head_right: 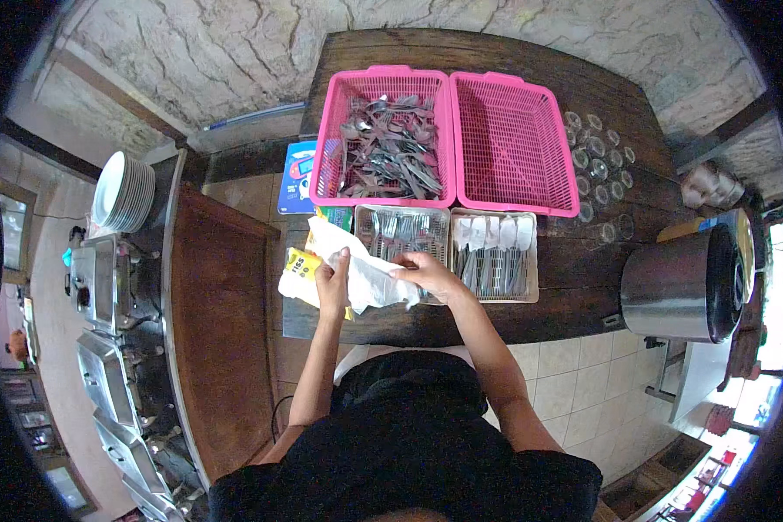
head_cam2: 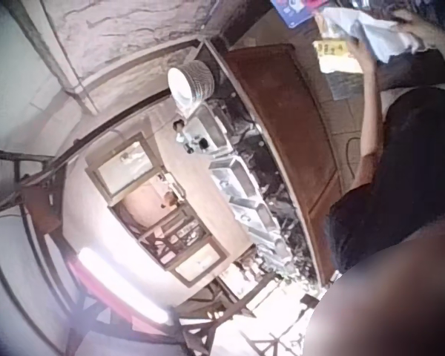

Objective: Wiping and sorting silverware into a tray.

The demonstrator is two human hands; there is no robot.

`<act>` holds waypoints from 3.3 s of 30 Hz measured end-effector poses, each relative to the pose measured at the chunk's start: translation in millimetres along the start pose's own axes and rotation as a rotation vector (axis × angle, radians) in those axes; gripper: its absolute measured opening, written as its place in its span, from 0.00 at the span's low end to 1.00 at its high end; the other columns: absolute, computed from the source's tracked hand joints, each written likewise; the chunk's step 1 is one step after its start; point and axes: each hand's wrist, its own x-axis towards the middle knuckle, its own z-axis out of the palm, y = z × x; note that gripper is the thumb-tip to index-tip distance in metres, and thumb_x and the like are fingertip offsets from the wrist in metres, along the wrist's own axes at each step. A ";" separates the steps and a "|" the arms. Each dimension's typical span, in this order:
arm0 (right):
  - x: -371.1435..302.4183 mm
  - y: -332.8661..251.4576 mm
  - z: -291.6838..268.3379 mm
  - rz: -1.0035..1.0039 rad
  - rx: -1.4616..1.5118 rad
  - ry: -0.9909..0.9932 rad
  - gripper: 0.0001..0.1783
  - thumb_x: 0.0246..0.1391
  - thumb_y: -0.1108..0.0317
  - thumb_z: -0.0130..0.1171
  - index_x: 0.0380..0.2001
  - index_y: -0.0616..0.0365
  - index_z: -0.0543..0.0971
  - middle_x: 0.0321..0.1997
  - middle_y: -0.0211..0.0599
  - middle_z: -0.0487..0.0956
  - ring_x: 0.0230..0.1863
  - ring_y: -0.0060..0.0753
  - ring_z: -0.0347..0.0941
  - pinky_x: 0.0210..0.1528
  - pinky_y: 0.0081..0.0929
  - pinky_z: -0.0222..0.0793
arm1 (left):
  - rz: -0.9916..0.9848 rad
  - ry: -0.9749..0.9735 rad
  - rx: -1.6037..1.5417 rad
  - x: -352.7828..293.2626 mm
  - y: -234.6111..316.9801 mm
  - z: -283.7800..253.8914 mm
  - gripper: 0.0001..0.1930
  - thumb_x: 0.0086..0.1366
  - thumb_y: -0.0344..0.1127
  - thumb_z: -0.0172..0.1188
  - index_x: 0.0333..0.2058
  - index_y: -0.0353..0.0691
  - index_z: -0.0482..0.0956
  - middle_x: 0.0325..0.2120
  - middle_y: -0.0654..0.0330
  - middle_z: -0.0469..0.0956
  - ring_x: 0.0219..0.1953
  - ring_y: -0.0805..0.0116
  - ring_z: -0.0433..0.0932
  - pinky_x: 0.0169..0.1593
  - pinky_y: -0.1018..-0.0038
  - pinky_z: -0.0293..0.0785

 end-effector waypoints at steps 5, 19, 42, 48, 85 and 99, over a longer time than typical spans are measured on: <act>-3.1 1.5 -19.7 -0.074 -0.158 0.019 0.11 0.46 0.68 0.52 0.30 0.65 0.72 0.24 0.26 0.71 0.27 0.16 0.63 0.29 0.16 0.59 | 0.122 0.004 -0.020 5.6 2.0 13.3 0.13 0.58 0.38 0.50 0.22 0.32 0.72 0.15 0.70 0.68 0.18 0.85 0.60 0.20 0.85 0.55; 24.1 1.3 -7.5 -0.354 -0.259 0.367 0.14 0.48 0.65 0.51 0.33 0.66 0.69 0.24 0.25 0.70 0.27 0.13 0.62 0.29 0.14 0.59 | 0.198 -0.482 -0.017 6.6 4.8 24.8 0.16 0.52 0.33 0.56 0.38 0.30 0.69 0.30 0.61 0.73 0.31 0.80 0.68 0.33 0.83 0.65; 10.8 -16.6 -15.6 -0.483 -0.214 0.709 0.15 0.51 0.62 0.46 0.32 0.65 0.68 0.24 0.40 0.72 0.25 0.24 0.66 0.28 0.22 0.61 | -0.164 -0.609 0.034 12.2 -6.1 2.3 0.08 0.52 0.34 0.58 0.23 0.36 0.74 0.17 0.67 0.72 0.17 0.85 0.63 0.22 0.88 0.58; 7.0 -22.1 -13.0 -0.487 -0.214 0.794 0.13 0.51 0.64 0.47 0.31 0.65 0.69 0.22 0.40 0.72 0.22 0.21 0.66 0.25 0.20 0.60 | -0.126 -0.529 -0.104 16.2 -23.2 2.6 0.06 0.53 0.31 0.55 0.28 0.35 0.73 0.19 0.65 0.72 0.20 0.83 0.65 0.26 0.87 0.61; 15.9 27.2 27.9 0.024 1.028 0.335 0.44 0.37 0.26 0.29 0.50 0.47 0.58 0.47 0.34 0.63 0.36 0.34 0.67 0.34 0.28 0.66 | -0.221 0.099 -0.896 -6.8 16.8 29.2 0.22 0.60 0.45 0.42 0.48 0.37 0.58 0.45 0.58 0.64 0.47 0.67 0.64 0.48 0.71 0.63; 9.4 36.2 27.5 0.080 0.865 0.722 0.17 0.50 0.58 0.48 0.36 0.62 0.65 0.33 0.37 0.70 0.32 0.28 0.69 0.34 0.26 0.70 | -0.217 0.118 -0.796 10.2 -9.7 13.4 0.23 0.61 0.47 0.37 0.51 0.39 0.58 0.48 0.57 0.63 0.48 0.66 0.63 0.51 0.69 0.58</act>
